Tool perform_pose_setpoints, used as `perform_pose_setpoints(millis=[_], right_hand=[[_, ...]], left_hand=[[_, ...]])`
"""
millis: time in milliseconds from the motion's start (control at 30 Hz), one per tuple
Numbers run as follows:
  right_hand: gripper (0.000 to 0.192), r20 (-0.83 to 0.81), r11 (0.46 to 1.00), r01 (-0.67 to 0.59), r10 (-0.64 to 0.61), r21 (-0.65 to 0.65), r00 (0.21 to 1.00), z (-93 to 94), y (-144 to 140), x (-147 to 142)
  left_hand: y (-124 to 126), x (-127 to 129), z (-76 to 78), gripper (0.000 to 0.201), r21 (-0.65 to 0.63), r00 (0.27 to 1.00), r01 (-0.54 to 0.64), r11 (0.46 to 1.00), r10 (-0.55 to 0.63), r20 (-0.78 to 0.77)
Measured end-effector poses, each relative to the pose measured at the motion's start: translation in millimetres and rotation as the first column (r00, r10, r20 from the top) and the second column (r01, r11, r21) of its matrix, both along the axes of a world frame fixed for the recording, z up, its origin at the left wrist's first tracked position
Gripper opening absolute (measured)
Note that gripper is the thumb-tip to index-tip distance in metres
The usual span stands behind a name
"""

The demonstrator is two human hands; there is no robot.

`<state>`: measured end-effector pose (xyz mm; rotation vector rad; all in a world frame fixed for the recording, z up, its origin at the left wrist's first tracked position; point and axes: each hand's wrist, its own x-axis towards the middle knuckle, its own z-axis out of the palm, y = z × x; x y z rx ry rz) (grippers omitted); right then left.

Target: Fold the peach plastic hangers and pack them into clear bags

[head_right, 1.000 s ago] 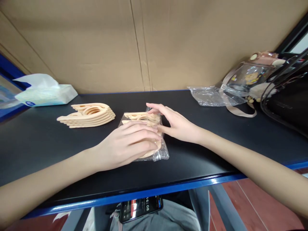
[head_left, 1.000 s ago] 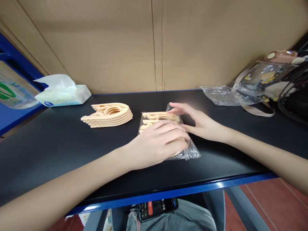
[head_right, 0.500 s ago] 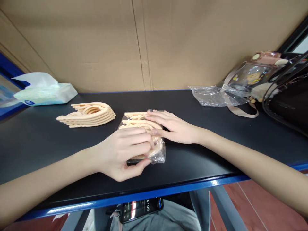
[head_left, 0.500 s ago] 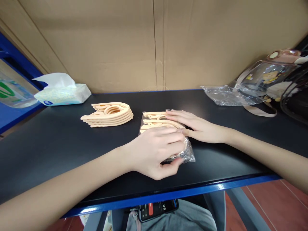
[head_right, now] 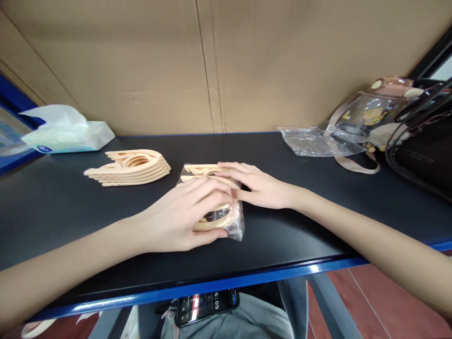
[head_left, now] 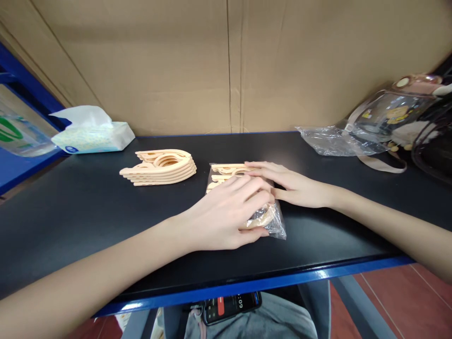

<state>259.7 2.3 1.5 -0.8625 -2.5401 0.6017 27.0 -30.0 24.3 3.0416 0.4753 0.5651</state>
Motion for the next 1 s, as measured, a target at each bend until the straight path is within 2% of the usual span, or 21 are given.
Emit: perform_pose_setpoints(millis=[267,533,733,900,1000], right_hand=[[0.049,-0.101,0.995,0.039,-0.048,-0.091,0.994,0.2,1.6,0.3],[0.049,-0.11,0.992,0.095,-0.104,-0.088,0.988,4.1,3.1,1.1],[0.045,-0.139,0.981,0.173,-0.183,-0.085,0.973,1.6,7.8,5.1],[0.048,-0.174,0.978,0.145,-0.17,-0.151,0.97,2.7,8.2,7.2],[0.049,-0.145,0.978,0.163,-0.181,-0.131,0.973,4.6,7.6,9.5]], left_hand=[[0.2,-1.5,2.1,0.036,0.013,0.998,0.011,1.0,-0.01,-0.062],[2.1,-2.0,3.3,0.036,0.0,0.998,-0.001,1.0,0.001,-0.065],[3.4,-0.9,1.9,0.032,0.012,0.999,0.043,0.999,-0.043,-0.032],[3.3,0.7,1.2,0.032,0.002,0.999,0.037,0.999,-0.037,-0.022],[6.0,1.7,1.4,0.032,0.027,0.999,0.004,1.0,-0.003,-0.04]])
